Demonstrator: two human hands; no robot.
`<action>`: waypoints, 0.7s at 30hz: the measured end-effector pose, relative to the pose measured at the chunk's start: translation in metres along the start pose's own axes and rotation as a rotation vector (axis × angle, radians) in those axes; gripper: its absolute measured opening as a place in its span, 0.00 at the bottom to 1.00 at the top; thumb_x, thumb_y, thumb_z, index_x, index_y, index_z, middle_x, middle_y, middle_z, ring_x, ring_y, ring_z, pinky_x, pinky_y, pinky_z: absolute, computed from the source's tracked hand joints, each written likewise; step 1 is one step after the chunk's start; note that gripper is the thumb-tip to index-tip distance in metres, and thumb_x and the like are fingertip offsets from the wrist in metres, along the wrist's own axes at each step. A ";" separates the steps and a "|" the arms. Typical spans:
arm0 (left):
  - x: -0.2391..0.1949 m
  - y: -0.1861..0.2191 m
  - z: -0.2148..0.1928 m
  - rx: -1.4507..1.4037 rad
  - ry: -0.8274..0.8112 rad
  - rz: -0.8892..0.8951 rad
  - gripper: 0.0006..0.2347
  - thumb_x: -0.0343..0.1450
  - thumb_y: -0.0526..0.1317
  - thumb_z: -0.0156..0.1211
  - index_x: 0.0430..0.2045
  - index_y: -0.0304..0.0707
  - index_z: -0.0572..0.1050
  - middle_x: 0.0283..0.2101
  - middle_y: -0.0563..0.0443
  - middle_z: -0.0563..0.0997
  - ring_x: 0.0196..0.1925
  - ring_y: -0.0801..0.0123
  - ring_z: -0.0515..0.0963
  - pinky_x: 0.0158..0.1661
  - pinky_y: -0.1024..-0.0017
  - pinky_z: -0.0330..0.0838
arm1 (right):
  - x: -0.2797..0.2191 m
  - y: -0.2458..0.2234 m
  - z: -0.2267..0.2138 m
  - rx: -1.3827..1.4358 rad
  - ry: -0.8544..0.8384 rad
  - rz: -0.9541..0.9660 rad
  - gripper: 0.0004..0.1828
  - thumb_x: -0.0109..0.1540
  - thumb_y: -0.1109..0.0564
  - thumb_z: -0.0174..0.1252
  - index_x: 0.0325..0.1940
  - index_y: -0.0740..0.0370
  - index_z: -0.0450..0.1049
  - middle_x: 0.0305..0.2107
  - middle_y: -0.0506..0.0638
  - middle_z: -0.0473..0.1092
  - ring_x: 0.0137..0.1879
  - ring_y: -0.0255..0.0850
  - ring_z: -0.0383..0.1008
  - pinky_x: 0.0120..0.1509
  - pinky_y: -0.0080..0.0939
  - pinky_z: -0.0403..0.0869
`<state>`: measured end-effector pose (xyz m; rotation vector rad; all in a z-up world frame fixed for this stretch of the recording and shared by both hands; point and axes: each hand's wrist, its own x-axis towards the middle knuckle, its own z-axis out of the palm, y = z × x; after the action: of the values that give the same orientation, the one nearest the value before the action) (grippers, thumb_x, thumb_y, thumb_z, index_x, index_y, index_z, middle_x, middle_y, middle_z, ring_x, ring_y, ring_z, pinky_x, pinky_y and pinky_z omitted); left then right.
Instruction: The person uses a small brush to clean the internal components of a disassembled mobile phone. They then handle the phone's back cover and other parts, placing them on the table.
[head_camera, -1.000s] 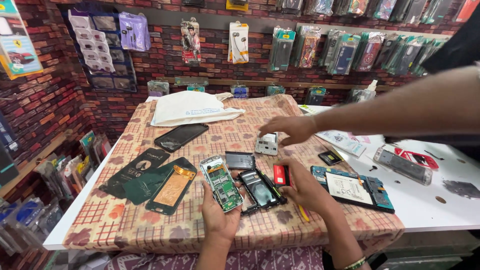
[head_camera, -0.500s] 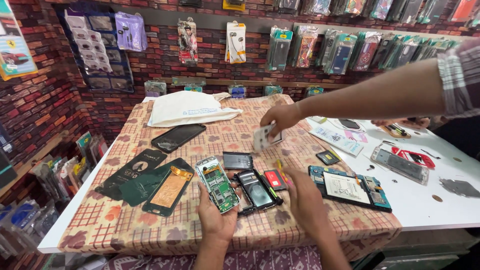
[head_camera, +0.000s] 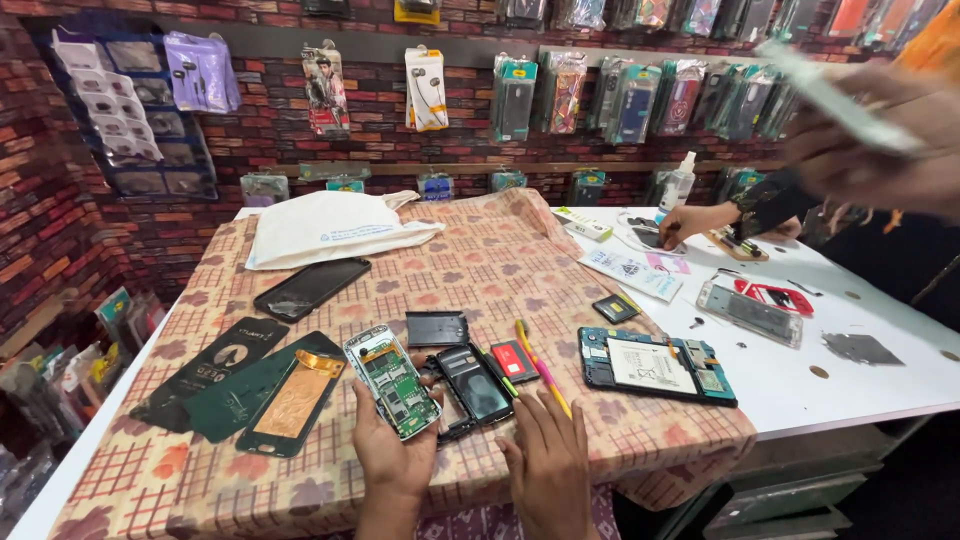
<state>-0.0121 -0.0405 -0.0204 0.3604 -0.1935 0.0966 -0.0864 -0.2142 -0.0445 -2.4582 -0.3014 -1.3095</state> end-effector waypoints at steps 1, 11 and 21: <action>-0.001 0.001 -0.001 -0.004 -0.001 -0.004 0.25 0.81 0.55 0.28 0.59 0.37 0.68 0.46 0.41 0.80 0.41 0.63 0.78 0.39 0.66 0.78 | 0.001 -0.001 -0.001 -0.021 -0.037 0.007 0.25 0.62 0.48 0.58 0.58 0.68 0.72 0.56 0.58 0.71 0.69 0.57 0.64 0.74 0.68 0.54; -0.003 0.002 0.003 0.016 0.036 -0.032 0.25 0.80 0.55 0.28 0.59 0.38 0.69 0.46 0.41 0.79 0.41 0.63 0.78 0.40 0.66 0.77 | 0.031 -0.004 -0.009 -0.102 -0.168 -0.005 0.34 0.61 0.40 0.59 0.59 0.71 0.70 0.59 0.62 0.67 0.69 0.62 0.58 0.69 0.75 0.47; 0.002 -0.002 -0.005 -0.076 -0.099 -0.163 0.25 0.80 0.55 0.30 0.60 0.37 0.68 0.50 0.41 0.80 0.43 0.62 0.79 0.42 0.65 0.79 | 0.007 -0.050 0.002 0.399 0.212 -0.098 0.12 0.56 0.67 0.65 0.45 0.65 0.79 0.44 0.54 0.77 0.48 0.49 0.79 0.51 0.46 0.77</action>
<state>-0.0094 -0.0408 -0.0252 0.3045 -0.2643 -0.0889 -0.0981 -0.1670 -0.0293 -1.9797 -0.5731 -1.3815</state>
